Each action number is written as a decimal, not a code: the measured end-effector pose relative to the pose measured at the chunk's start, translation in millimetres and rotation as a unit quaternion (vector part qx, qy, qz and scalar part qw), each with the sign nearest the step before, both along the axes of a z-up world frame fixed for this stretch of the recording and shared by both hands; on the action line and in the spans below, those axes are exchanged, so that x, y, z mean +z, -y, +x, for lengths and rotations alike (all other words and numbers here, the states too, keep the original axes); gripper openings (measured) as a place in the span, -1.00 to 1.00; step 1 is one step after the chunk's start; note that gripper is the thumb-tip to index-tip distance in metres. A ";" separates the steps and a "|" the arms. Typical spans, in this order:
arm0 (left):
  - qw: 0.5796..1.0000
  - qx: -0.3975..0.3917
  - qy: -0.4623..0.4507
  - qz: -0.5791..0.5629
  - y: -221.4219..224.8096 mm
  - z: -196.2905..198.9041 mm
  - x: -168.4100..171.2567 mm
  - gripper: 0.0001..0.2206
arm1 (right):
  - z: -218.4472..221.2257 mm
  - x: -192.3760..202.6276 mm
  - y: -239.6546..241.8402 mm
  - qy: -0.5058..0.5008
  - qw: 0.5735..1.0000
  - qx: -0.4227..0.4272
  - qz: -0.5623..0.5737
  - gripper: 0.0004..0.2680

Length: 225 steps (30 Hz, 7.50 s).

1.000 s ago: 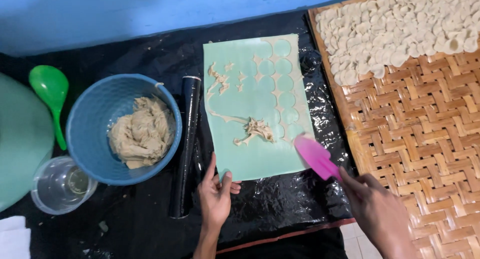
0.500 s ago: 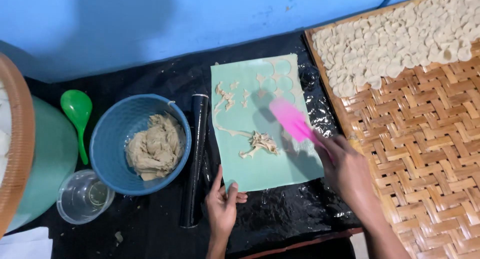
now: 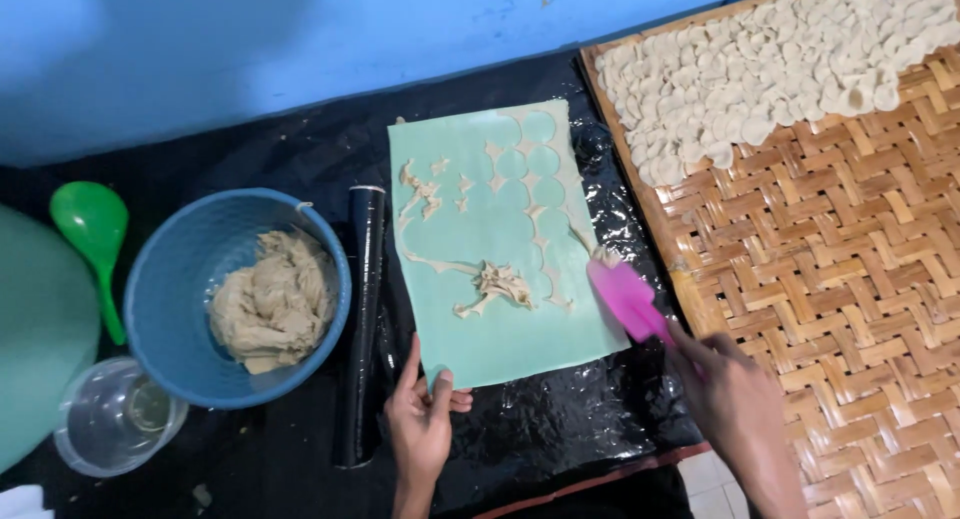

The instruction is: Flattening dough and cutting out circular shapes to make krupuk crackers.

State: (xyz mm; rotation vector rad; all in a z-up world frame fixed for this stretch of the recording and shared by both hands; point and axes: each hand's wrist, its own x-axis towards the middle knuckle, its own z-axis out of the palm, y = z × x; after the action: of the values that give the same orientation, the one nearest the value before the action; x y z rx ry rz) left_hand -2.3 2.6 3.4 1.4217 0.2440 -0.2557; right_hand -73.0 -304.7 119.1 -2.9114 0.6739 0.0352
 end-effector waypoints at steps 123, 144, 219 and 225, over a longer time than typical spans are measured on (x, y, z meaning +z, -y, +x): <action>0.998 -0.012 0.031 -0.054 -13.3 -19.4 -17.3 -0.42 | 206.0 14.1 -21.1 -0.169 0.894 0.388 0.145 -0.69; 0.999 -0.008 0.021 -0.036 -11.1 -18.6 -15.7 -0.43 | 60.8 -21.6 -28.8 0.106 0.933 0.267 0.215 -0.68; 0.993 -0.080 0.003 0.087 6.9 -19.1 28.7 -0.34 | 22.5 2.3 -62.1 0.030 0.970 0.145 0.194 -0.66; 0.992 -0.082 0.010 0.092 8.4 -20.1 22.5 -0.33 | 29.0 16.3 -72.7 0.071 0.959 0.152 0.228 -0.63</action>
State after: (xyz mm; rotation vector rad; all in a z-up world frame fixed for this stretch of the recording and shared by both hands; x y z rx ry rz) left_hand -22.4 -5.8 25.9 1.6299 0.1358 -0.3613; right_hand -44.0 -232.0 135.4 -2.5080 0.1579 0.0135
